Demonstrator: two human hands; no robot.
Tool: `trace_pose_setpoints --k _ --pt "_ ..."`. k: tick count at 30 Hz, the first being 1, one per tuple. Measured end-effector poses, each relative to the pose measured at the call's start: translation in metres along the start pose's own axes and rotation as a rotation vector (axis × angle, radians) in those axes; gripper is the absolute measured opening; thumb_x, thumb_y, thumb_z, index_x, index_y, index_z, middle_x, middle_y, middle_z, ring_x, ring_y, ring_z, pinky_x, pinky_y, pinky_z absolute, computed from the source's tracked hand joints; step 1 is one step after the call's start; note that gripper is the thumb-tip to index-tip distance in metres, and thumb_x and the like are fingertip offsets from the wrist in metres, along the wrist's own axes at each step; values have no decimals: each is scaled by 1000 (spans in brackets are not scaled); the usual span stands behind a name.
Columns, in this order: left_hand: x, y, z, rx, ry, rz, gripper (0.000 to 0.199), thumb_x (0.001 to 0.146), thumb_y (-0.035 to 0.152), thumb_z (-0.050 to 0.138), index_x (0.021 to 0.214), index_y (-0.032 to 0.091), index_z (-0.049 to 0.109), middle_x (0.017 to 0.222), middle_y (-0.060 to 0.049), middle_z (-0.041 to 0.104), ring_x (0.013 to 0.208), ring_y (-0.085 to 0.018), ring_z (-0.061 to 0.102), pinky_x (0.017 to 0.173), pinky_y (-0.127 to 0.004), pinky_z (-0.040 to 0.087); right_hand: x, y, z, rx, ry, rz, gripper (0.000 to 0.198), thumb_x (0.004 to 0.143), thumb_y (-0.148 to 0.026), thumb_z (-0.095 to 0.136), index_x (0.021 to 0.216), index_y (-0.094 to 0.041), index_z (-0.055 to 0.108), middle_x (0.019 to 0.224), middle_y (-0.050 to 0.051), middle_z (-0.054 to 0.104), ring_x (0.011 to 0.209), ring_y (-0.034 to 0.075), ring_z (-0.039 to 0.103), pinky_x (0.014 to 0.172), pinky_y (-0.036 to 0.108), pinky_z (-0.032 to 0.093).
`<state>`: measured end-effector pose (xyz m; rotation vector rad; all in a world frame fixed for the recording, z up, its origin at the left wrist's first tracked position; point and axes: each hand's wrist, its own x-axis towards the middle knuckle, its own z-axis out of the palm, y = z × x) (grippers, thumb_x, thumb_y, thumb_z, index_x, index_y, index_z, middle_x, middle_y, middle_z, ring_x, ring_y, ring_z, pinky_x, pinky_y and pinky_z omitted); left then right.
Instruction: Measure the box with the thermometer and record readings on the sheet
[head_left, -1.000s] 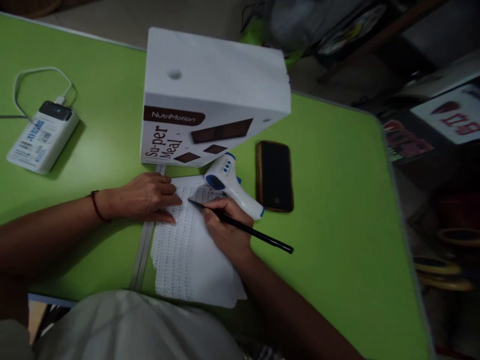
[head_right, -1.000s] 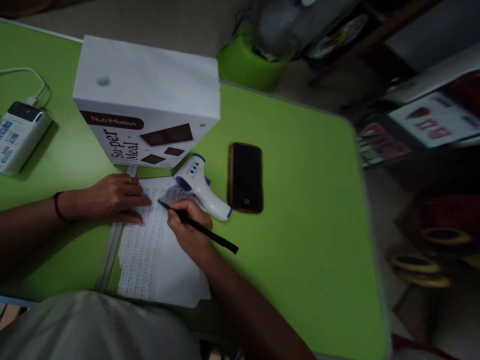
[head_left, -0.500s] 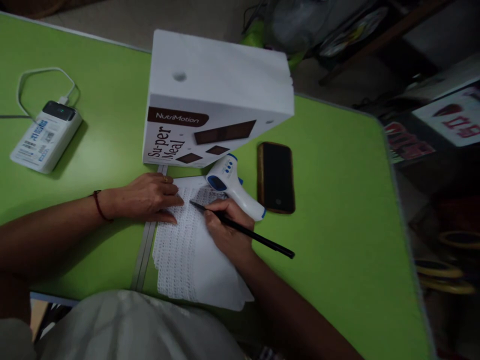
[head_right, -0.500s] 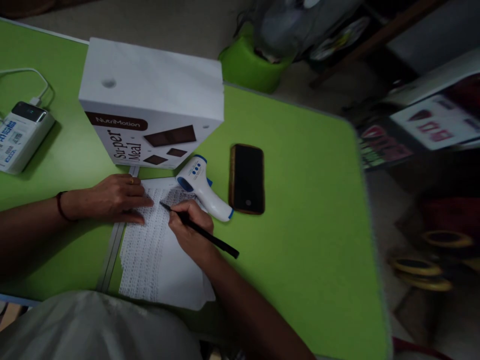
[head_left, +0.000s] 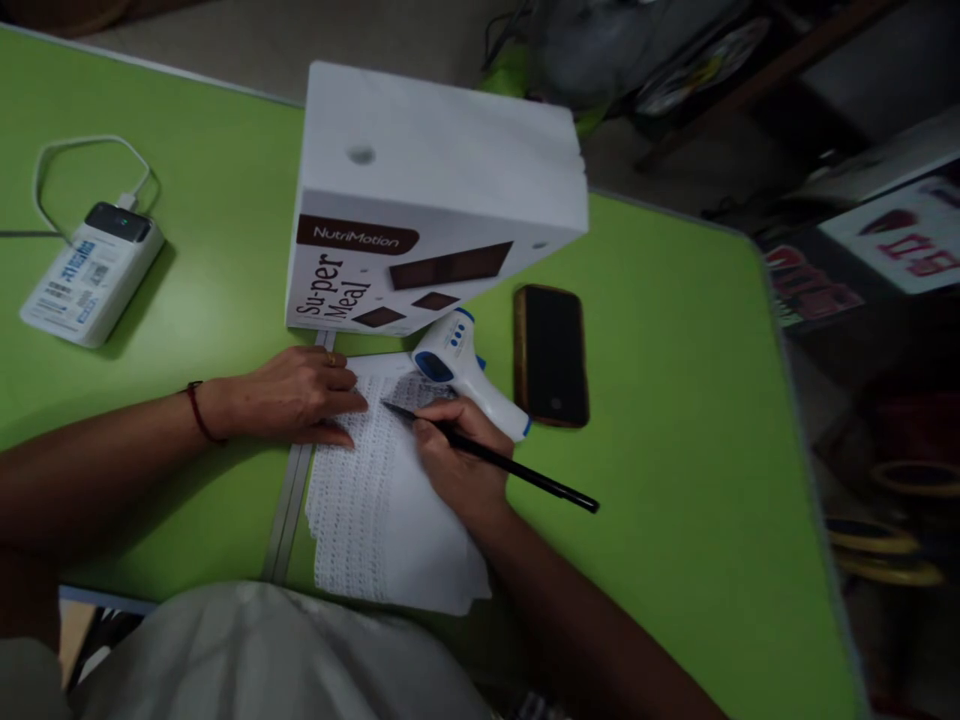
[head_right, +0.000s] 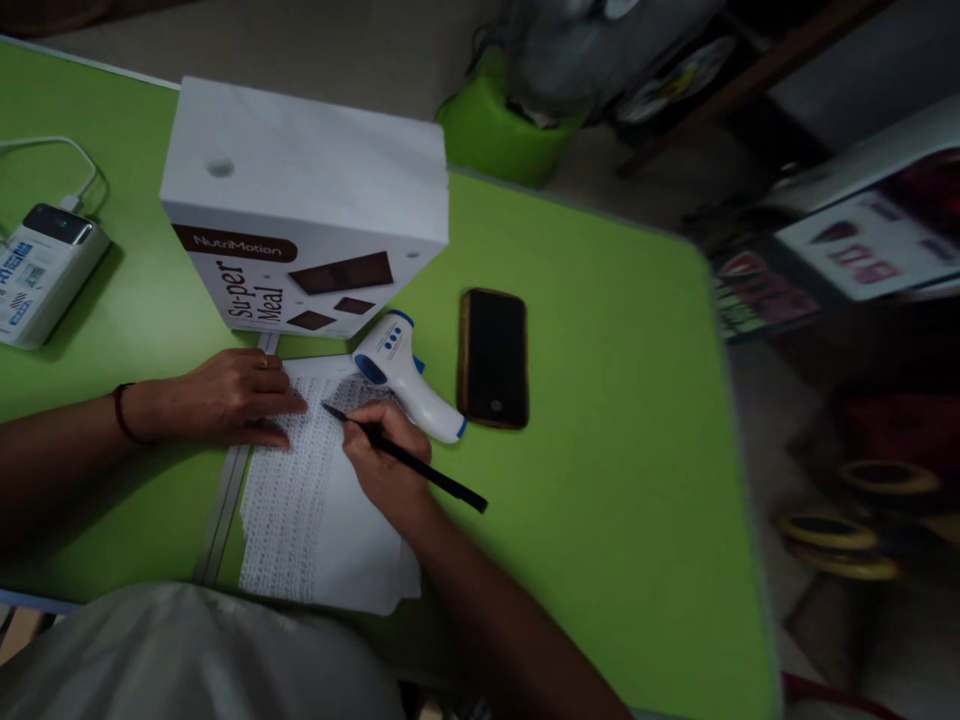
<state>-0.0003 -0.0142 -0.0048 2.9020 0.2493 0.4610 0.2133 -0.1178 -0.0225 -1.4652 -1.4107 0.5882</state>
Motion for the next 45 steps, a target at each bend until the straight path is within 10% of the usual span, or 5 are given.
trace_pose_setpoints --k 45 --pt "0 0 -2 6 -33 -10 43 98 55 52 98 16 71 83 -6 70 79 -22 63 71 -34 46 -1 -2 1 7 -18 -7 10 72 -16 57 67 -25 58 57 -6 59 52 12 54 51 27 45"
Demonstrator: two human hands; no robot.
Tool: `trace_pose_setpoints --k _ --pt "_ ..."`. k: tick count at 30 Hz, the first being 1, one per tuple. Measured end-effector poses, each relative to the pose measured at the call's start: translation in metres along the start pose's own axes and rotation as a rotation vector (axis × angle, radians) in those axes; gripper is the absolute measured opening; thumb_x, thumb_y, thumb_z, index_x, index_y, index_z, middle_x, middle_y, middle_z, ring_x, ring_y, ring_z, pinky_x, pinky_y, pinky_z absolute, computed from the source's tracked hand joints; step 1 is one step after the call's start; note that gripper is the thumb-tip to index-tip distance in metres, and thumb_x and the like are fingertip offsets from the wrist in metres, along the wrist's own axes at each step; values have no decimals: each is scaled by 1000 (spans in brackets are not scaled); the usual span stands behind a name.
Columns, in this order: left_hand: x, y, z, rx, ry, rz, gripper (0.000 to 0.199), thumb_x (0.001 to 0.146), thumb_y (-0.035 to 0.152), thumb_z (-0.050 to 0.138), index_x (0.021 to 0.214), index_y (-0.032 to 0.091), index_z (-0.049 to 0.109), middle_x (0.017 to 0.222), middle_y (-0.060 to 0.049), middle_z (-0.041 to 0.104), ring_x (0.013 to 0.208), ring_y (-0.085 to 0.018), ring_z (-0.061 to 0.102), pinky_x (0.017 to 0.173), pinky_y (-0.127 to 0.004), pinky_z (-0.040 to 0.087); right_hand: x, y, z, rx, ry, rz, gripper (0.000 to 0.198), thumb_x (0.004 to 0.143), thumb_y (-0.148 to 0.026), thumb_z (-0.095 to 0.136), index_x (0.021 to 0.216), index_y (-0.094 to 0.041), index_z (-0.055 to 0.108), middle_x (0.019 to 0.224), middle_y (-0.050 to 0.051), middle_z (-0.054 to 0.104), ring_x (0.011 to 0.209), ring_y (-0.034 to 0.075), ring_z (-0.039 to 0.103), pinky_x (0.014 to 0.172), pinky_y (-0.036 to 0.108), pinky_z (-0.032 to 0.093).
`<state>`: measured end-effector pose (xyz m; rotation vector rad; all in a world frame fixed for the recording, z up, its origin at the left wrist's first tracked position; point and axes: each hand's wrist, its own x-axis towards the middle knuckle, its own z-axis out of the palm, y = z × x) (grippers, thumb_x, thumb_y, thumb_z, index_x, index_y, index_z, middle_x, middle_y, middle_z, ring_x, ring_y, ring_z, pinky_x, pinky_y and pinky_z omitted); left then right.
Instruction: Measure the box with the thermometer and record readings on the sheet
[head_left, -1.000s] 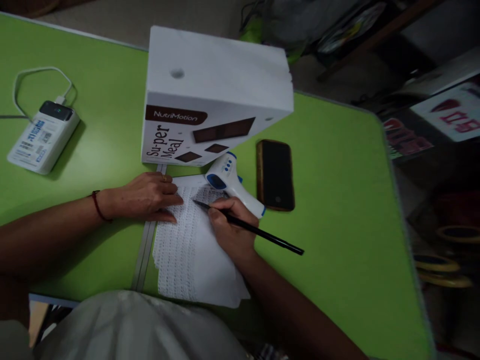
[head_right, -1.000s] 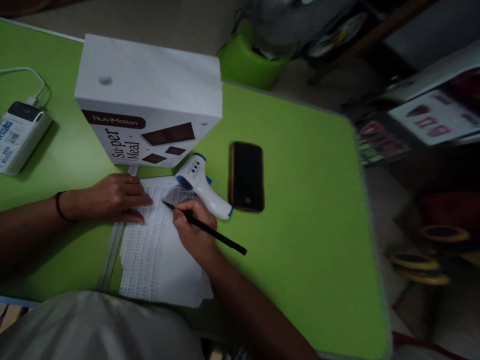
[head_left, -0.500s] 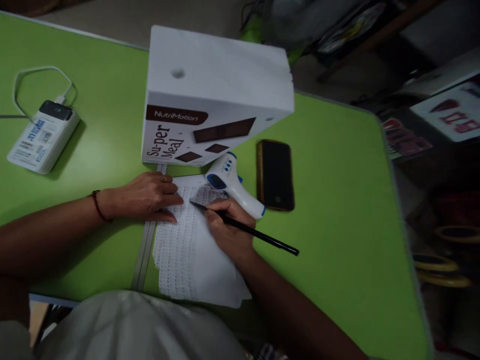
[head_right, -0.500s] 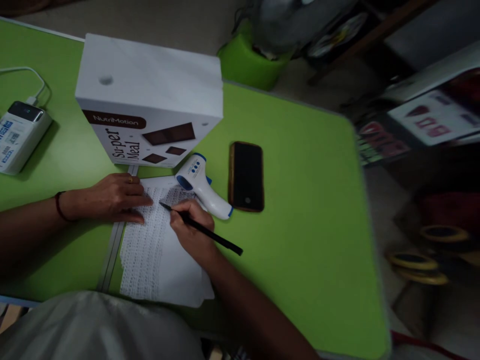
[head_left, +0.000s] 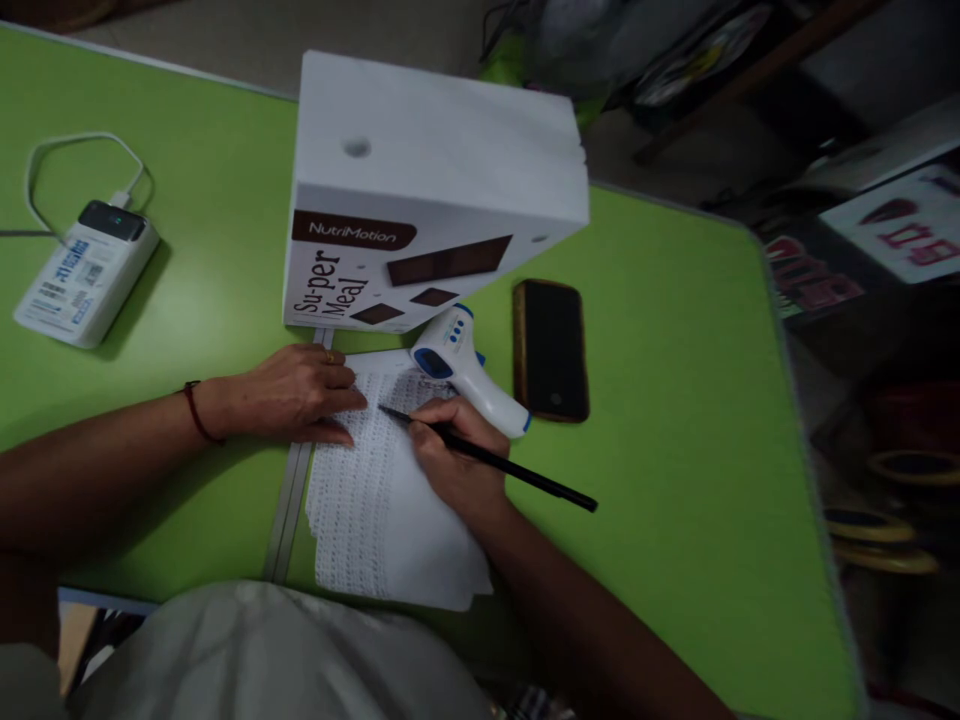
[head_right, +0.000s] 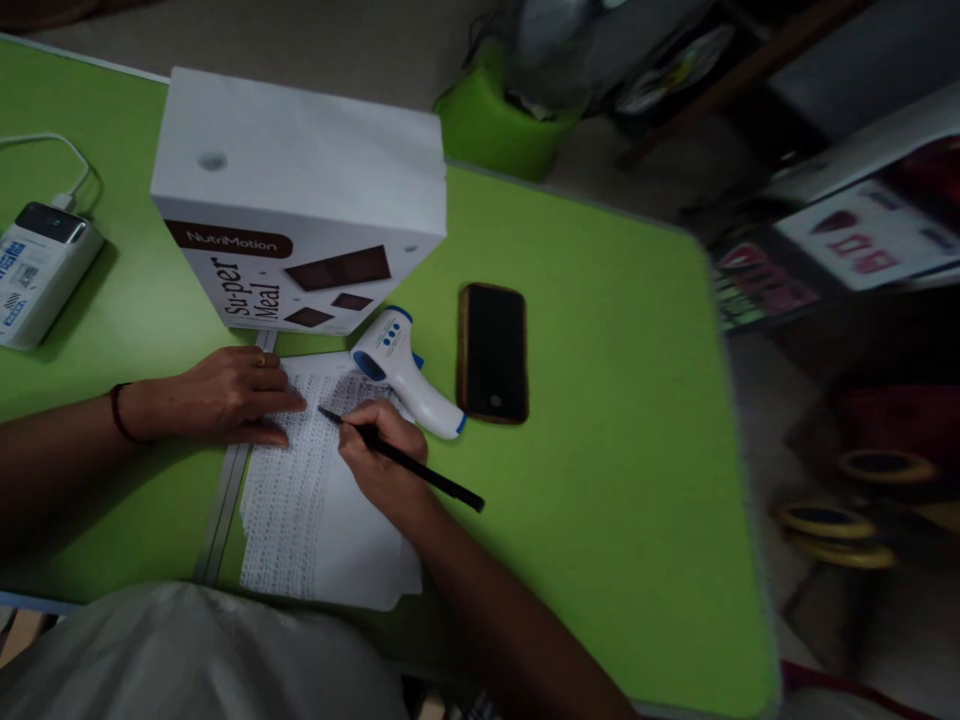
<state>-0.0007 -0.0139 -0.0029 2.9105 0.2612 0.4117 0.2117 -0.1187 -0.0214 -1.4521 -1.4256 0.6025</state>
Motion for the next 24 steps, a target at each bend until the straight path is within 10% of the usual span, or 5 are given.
trace_pose_setpoints --k 24 --pt "0 0 1 10 -9 0 45 98 57 49 98 17 71 84 -6 69 80 -21 62 71 -34 46 -1 1 -3 43 -30 22 8 74 -19 58 68 -25 57 59 -5 59 53 13 55 51 28 45"
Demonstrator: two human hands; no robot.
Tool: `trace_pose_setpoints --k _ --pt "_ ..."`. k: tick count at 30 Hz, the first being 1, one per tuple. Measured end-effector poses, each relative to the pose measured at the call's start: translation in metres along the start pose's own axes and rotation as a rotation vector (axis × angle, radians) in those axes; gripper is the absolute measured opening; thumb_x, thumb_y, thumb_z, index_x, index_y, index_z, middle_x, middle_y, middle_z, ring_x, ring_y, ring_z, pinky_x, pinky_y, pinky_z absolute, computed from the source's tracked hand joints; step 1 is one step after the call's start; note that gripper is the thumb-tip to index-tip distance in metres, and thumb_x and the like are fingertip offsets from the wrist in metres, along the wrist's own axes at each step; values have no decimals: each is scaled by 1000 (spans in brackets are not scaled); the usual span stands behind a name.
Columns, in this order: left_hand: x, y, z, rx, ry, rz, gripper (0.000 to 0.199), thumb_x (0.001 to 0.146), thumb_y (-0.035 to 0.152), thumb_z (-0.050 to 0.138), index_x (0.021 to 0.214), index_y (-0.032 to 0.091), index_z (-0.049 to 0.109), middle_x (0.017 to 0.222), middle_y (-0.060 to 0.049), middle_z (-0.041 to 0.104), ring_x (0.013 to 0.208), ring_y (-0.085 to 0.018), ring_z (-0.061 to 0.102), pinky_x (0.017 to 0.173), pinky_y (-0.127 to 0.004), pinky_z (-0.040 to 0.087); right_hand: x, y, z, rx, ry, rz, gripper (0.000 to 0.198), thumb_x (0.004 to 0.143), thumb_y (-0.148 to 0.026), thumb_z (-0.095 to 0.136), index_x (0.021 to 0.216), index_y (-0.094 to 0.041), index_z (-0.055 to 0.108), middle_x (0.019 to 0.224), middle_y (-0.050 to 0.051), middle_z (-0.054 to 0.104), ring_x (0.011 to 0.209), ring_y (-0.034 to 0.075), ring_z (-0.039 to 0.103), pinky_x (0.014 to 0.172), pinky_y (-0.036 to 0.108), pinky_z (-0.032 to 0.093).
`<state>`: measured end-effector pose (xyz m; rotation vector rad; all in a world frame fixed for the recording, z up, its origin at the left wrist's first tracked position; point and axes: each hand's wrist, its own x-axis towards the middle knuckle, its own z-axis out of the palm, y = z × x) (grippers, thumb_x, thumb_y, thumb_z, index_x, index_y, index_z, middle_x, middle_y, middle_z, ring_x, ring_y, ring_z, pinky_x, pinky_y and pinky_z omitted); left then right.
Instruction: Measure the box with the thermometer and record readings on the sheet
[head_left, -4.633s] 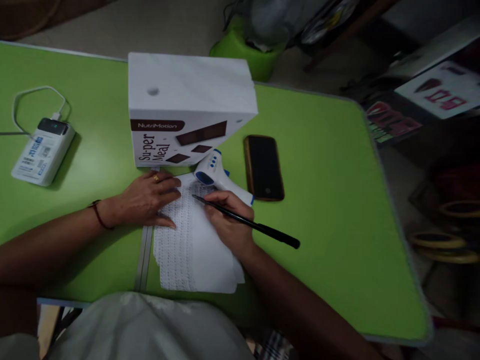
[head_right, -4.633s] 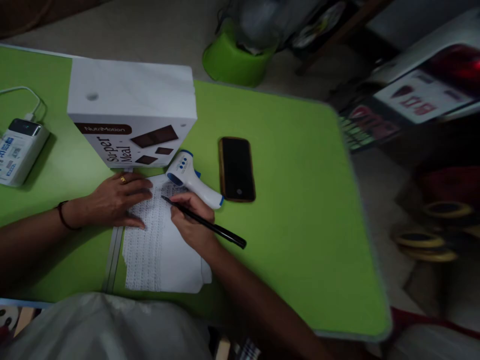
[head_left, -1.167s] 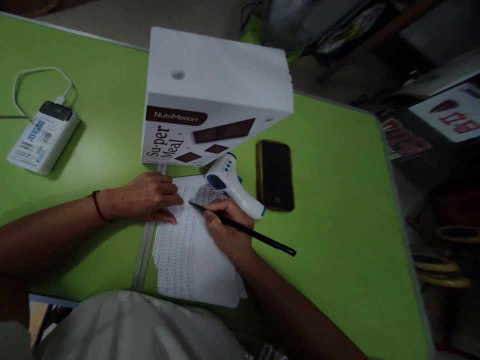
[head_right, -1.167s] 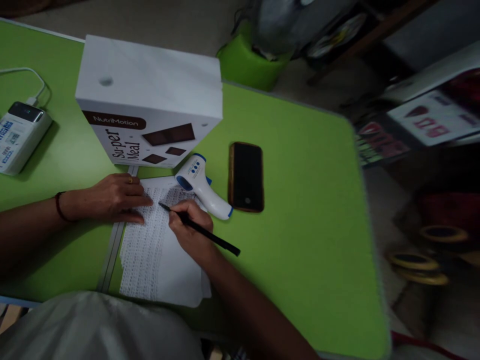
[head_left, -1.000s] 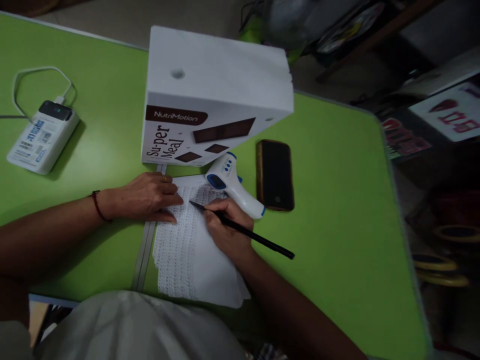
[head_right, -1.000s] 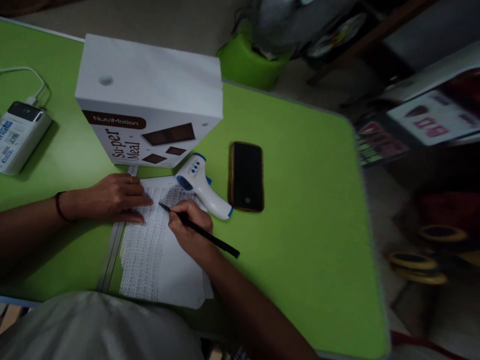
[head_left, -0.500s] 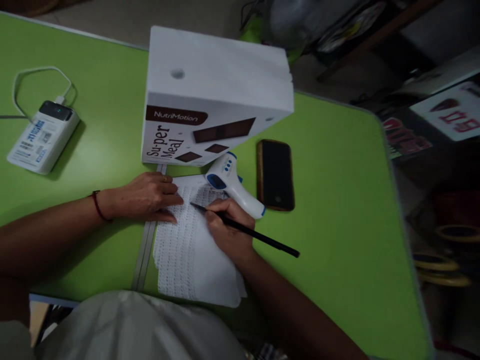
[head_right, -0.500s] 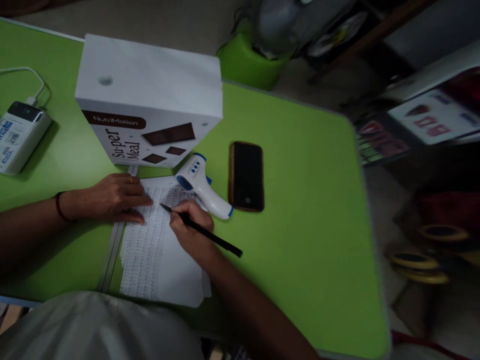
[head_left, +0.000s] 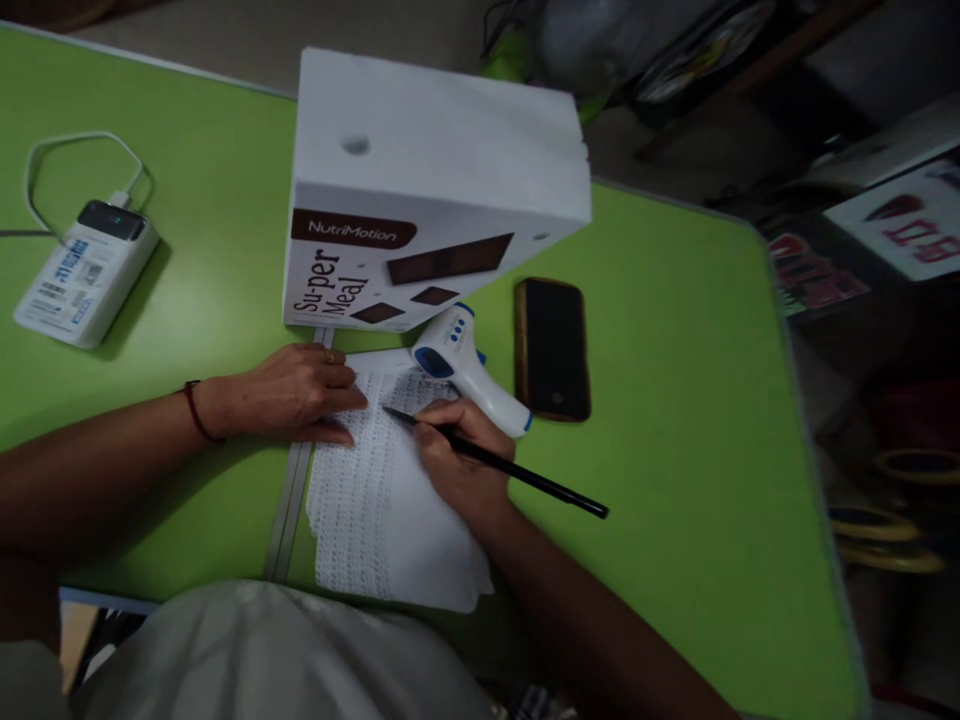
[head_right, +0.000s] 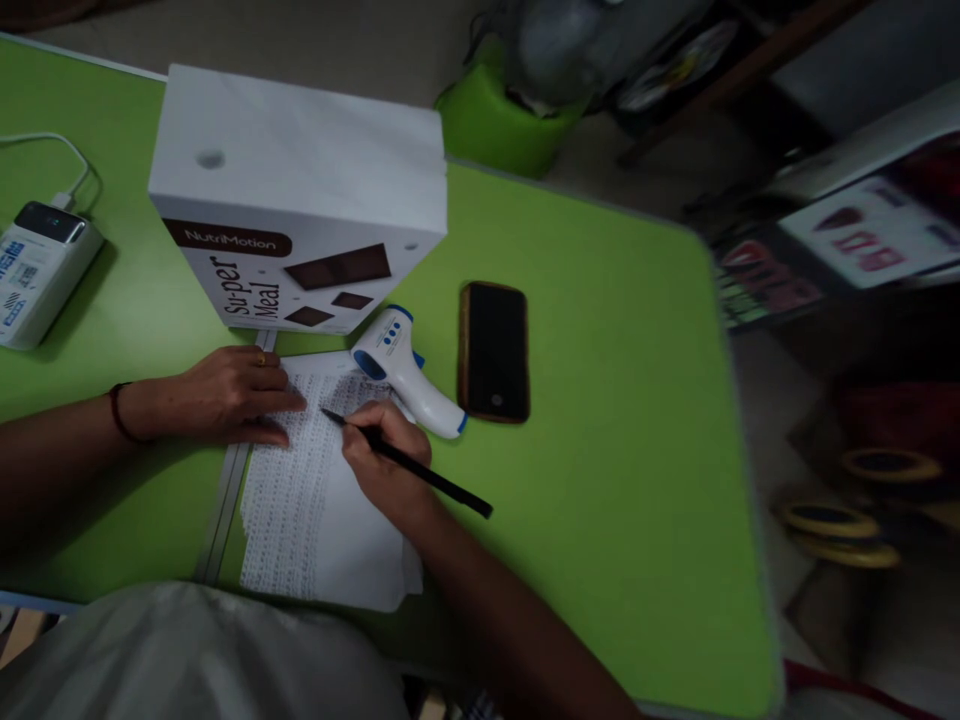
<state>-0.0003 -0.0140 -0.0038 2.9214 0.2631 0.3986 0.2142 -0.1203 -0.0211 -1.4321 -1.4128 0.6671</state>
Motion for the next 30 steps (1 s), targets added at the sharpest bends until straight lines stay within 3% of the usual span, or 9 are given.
trace_pose_setpoints --k 15,30 --pt "0 0 0 2 11 1 44 98 56 52 96 17 70 83 -7 69 79 -21 62 71 -34 45 -1 2 0 -25 -61 -15 10 73 -17 57 68 -25 56 60 -5 61 54 13 55 52 28 45" --pt "0 0 -1 2 21 7 48 99 58 46 95 17 70 82 -6 69 79 -21 62 70 -34 45 0 -1 1 31 -8 -58 14 73 -12 57 68 -24 55 59 -6 58 53 11 52 52 27 42"
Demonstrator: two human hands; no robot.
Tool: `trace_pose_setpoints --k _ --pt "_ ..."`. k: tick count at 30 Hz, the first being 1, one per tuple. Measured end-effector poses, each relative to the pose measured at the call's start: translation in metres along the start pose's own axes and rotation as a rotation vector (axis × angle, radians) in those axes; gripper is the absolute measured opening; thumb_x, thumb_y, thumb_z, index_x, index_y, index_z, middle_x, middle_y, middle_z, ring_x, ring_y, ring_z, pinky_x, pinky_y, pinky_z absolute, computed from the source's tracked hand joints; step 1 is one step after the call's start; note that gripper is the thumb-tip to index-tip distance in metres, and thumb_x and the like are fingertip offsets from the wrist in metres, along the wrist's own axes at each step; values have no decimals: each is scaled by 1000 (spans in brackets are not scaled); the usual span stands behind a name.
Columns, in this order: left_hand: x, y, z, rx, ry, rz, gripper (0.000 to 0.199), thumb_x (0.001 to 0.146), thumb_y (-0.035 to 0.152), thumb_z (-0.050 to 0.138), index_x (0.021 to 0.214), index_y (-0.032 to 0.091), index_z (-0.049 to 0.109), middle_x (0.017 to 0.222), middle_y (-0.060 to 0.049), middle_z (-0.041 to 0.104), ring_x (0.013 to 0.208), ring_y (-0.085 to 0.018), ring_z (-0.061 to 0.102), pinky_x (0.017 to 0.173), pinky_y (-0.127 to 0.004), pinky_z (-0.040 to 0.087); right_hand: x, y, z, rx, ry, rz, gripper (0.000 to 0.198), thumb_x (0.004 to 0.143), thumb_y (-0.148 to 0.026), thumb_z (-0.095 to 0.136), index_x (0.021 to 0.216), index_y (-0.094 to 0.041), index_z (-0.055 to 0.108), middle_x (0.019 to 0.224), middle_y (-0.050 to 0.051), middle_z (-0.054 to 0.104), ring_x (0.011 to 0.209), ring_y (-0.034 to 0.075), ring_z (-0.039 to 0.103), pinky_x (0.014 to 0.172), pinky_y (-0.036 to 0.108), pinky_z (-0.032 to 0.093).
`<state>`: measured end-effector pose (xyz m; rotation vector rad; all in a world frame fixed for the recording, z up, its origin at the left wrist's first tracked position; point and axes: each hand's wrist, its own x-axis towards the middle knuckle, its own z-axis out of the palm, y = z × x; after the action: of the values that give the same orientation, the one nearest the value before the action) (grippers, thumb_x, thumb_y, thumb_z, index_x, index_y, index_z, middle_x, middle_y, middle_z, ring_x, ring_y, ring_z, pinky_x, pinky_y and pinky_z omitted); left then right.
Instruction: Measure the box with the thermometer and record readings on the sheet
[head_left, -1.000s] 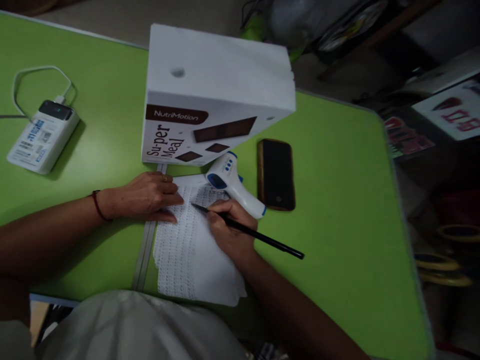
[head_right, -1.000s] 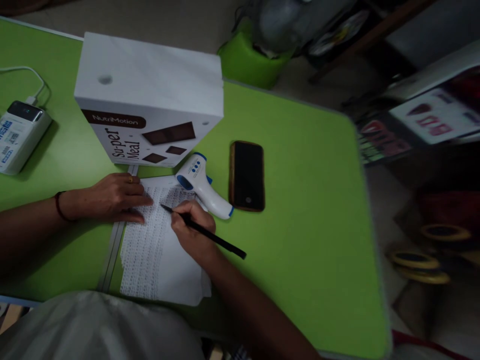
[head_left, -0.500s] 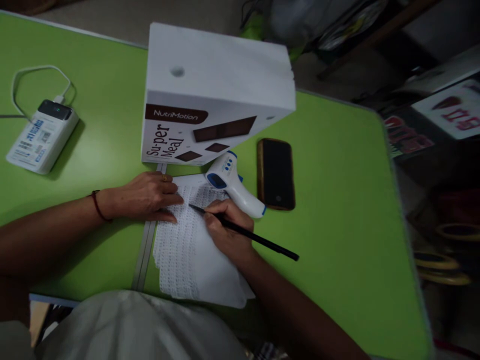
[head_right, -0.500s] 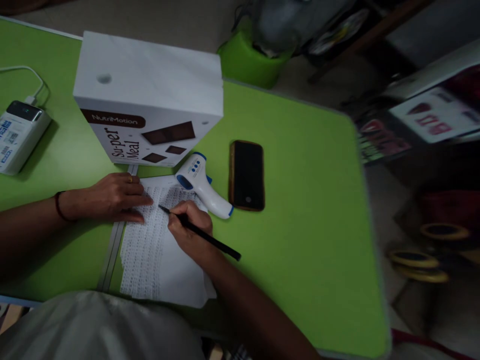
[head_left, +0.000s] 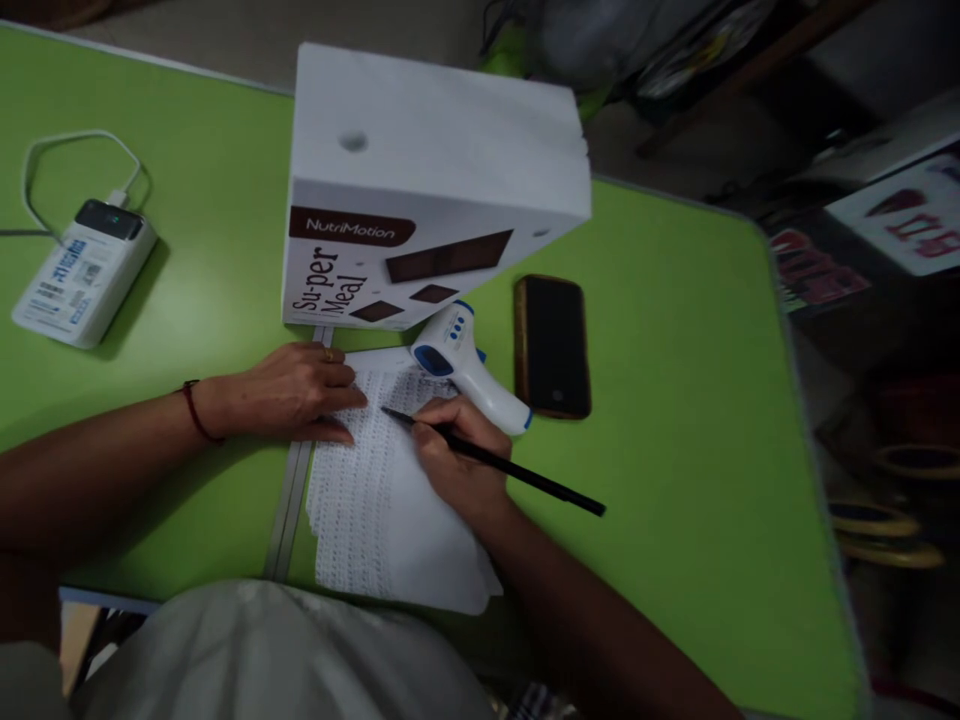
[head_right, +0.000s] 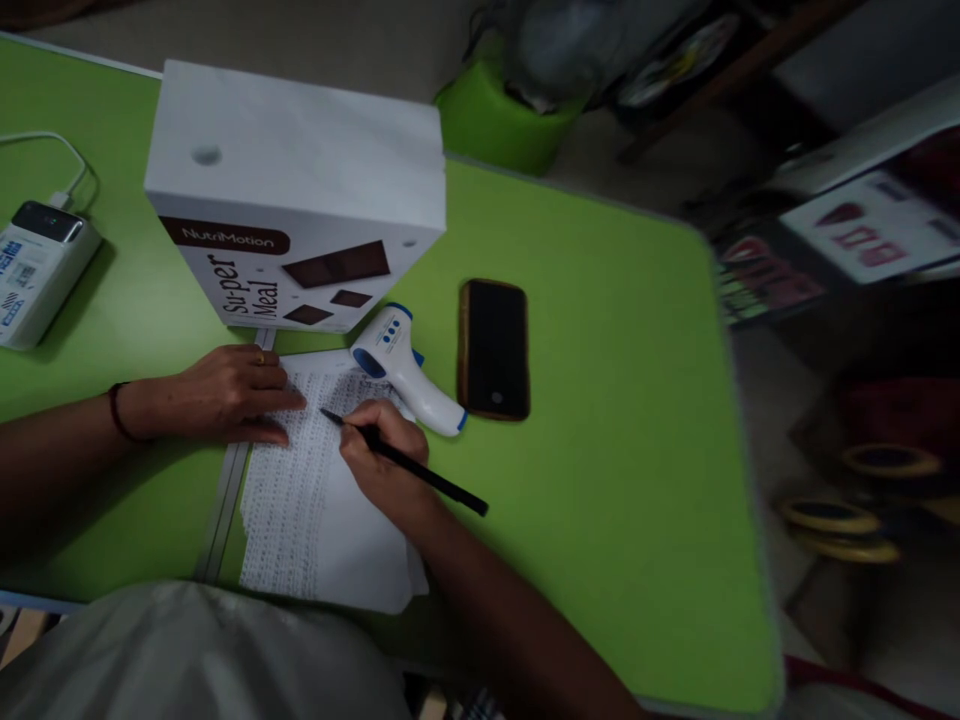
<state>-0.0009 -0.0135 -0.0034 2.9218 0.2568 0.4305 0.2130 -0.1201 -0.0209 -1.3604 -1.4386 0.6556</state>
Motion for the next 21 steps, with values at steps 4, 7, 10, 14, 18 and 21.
trace_pose_setpoints --k 4,7,10,14,18,21 --pt "0 0 1 1 24 11 46 99 56 49 96 16 71 81 -6 69 78 -22 62 69 -34 45 0 0 0 -21 5 0 14 73 -12 56 67 -24 55 59 -6 58 53 11 52 52 26 43" --pt "1 0 1 -1 38 21 46 99 56 48 97 16 71 80 -6 68 77 -22 62 69 -34 45 0 0 -1 -35 11 15 13 73 -13 57 67 -24 55 59 -6 58 51 11 52 50 25 42" --pt "1 0 1 -7 56 25 48 100 57 46 96 16 71 80 -6 68 76 -22 62 68 -34 45 0 -1 -2 -22 -6 15 11 74 -15 57 68 -24 56 58 -6 59 51 11 53 50 25 43" --pt "0 0 1 6 34 19 47 99 57 46 95 17 70 80 -6 69 77 -21 61 69 -34 45 0 0 -3 -17 -62 39 10 74 -18 57 68 -25 57 58 -5 61 52 12 55 50 26 45" --pt "0 0 1 13 11 7 46 99 58 48 95 17 70 83 -7 69 79 -21 62 70 -33 45 0 0 -3 -27 -83 24 10 75 -17 58 69 -25 57 59 -5 62 52 12 54 50 25 45" --pt "1 0 0 10 20 7 46 99 57 48 96 17 70 82 -6 69 78 -21 62 69 -34 45 0 0 -3 -14 -78 -28 12 75 -14 58 69 -24 56 59 -6 60 51 11 53 50 24 44"
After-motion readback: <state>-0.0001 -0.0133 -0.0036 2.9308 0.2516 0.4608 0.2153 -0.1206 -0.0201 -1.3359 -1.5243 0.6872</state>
